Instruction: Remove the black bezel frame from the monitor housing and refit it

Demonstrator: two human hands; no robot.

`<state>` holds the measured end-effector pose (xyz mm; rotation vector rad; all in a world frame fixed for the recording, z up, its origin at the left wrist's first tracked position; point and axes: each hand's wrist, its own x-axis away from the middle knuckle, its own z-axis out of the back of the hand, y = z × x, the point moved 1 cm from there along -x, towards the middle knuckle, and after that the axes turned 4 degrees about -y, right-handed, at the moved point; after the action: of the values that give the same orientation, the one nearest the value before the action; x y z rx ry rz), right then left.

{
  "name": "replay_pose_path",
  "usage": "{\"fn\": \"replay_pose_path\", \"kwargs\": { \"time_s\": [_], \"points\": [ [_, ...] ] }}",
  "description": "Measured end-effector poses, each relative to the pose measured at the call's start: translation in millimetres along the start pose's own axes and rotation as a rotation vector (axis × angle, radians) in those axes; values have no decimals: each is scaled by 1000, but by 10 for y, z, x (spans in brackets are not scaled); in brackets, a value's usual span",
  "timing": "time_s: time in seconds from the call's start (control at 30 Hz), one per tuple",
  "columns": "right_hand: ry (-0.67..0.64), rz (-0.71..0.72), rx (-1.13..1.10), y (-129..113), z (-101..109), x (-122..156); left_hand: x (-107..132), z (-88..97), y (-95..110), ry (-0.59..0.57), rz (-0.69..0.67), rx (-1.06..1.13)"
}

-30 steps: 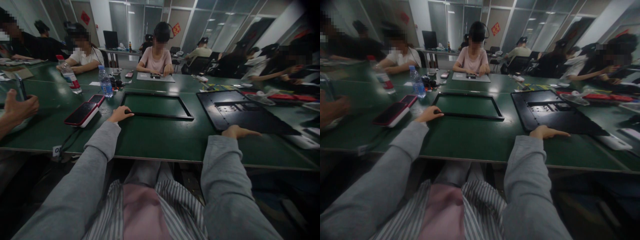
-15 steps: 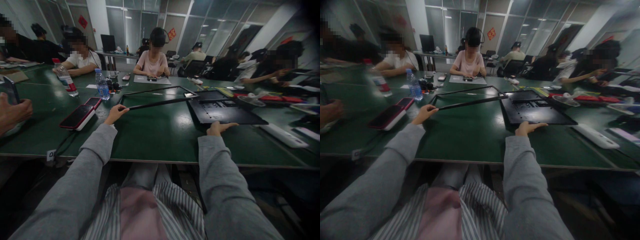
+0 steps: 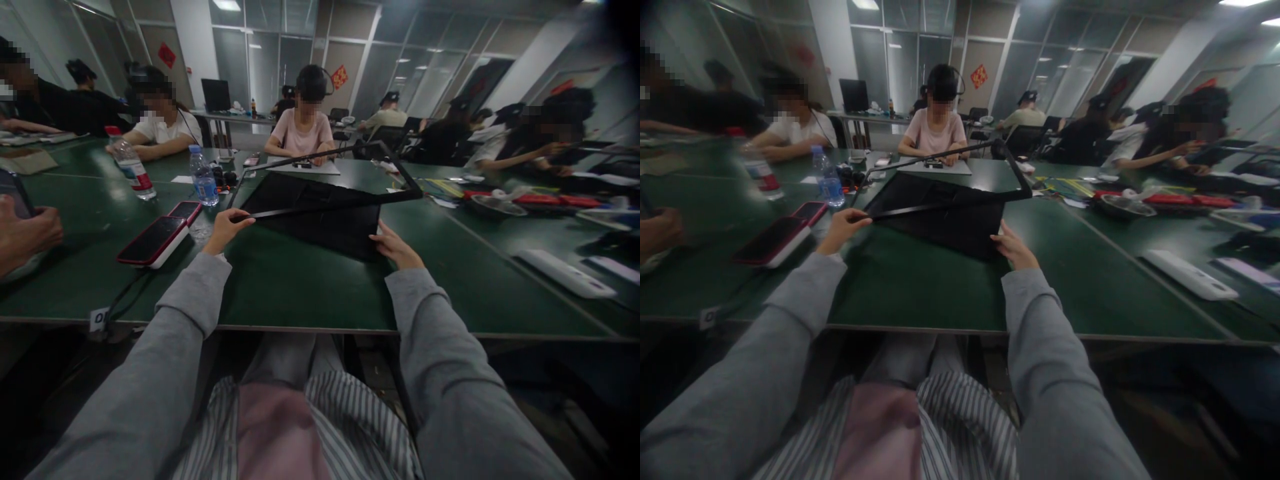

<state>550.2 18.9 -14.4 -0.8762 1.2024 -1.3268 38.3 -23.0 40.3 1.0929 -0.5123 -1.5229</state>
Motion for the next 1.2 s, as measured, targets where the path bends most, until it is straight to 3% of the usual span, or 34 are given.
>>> {"fn": "replay_pose_path", "kwargs": {
  "time_s": [0.1, 0.2, 0.4, 0.53, 0.73, 0.83, 1.03, 1.1, 1.2],
  "points": [
    [78, -83, -27, -25, -64, -65, -16, 18, -30, -3, -23, -55],
    [246, 1, -143, -174, -33, -39, -4, 48, -25, -11, -25, -110],
    [23, 40, -435, -468, 40, 140, 30, 142, -55, -22, -124, -190],
    [24, 125, -283, -309, -97, 66, 45, 247, -192, -41, -153, -238],
    [154, 304, 122, 8, -196, -98, 39, 337, -329, -286, 23, -295],
    [168, 305, 276, 114, -199, -106, 47, 330, -306, -318, 77, -333],
    [136, 269, 377, 264, -222, -113, 80, 291, -274, -402, 84, -339],
    [138, 267, 388, 293, -219, -131, 68, 298, -285, -355, 63, -360],
    [148, 285, 386, 319, -207, -161, 18, 351, -329, -82, -29, -385]
  ]
}}
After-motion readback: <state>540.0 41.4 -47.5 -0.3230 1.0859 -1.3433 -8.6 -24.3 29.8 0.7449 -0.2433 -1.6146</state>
